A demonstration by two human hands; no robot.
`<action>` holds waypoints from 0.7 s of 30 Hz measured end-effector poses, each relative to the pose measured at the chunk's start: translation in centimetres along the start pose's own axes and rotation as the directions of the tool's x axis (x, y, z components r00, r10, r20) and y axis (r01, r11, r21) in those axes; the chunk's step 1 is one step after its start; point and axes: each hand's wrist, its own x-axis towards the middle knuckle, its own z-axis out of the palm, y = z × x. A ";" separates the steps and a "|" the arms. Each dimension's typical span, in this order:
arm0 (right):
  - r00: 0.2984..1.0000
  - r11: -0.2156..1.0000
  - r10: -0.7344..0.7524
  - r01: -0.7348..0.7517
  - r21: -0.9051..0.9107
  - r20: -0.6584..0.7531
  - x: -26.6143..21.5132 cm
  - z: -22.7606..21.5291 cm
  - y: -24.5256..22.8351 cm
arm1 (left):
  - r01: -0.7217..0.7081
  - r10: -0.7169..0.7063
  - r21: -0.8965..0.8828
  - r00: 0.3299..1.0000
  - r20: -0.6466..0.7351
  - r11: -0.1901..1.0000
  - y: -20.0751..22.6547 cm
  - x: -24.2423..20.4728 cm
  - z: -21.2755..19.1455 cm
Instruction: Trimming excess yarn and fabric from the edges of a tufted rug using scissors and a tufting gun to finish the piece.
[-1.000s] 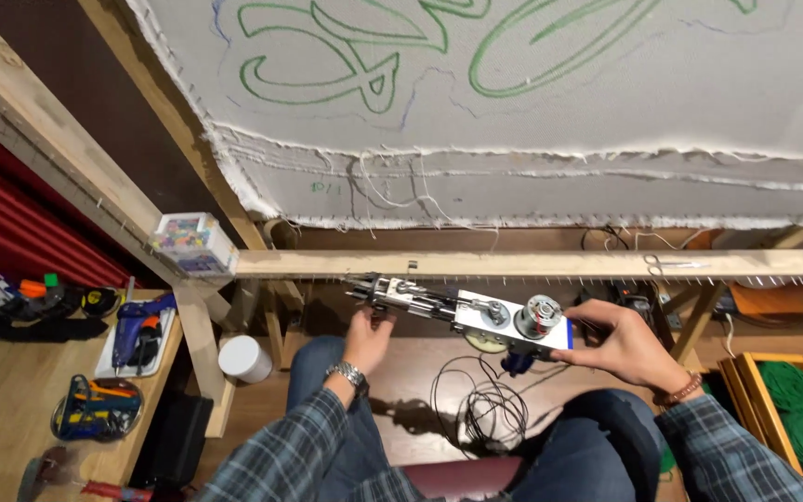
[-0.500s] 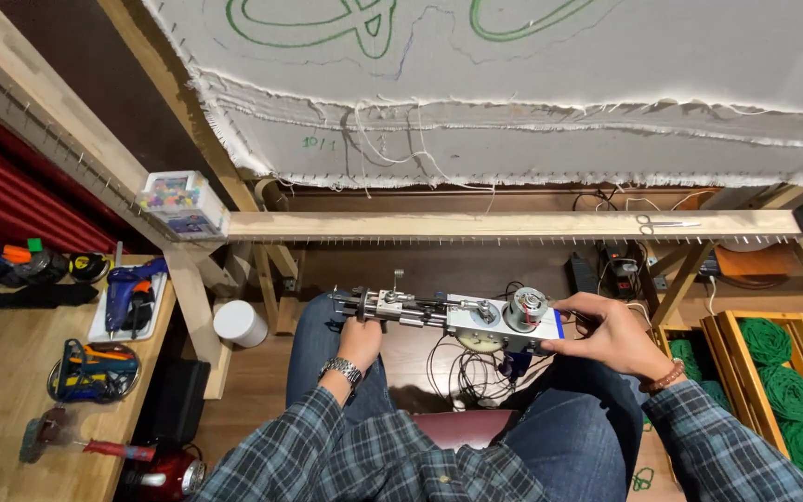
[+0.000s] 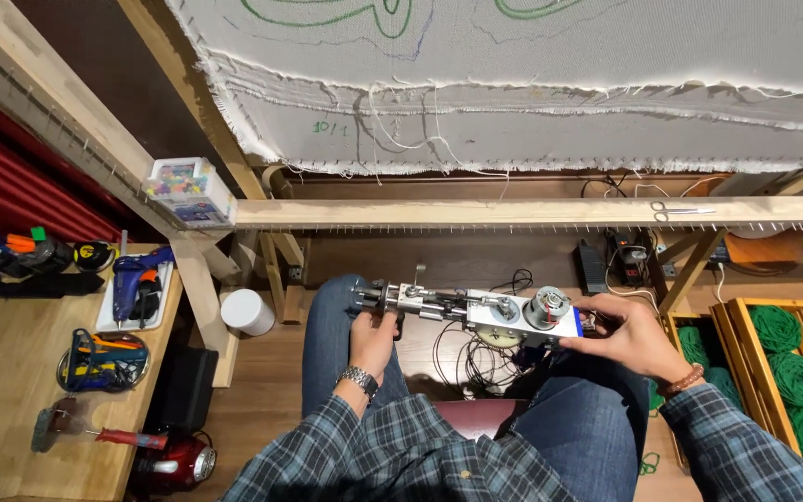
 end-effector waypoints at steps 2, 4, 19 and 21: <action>1.000 1.000 0.013 -0.013 -0.011 -0.012 -0.3 -0.1 -1.3 | -0.014 0.014 -0.050 1.000 0.006 0.999 0.7 -0.6 0.3; 0.999 0.999 0.029 -0.030 -0.025 -0.029 -1.1 -0.2 -1.8 | -0.028 0.029 -0.102 0.999 0.016 0.994 1.1 -1.4 0.6; 0.978 0.985 0.117 -0.137 -0.110 -0.171 -7.5 -2.0 -0.4 | 0.006 -0.006 0.002 0.994 0.106 1.000 0.8 -0.8 3.9; 0.992 0.973 0.005 -0.034 -0.229 -0.128 -8.2 -3.1 0.3 | -0.005 0.005 -0.006 0.996 0.093 1.000 3.6 -2.9 3.9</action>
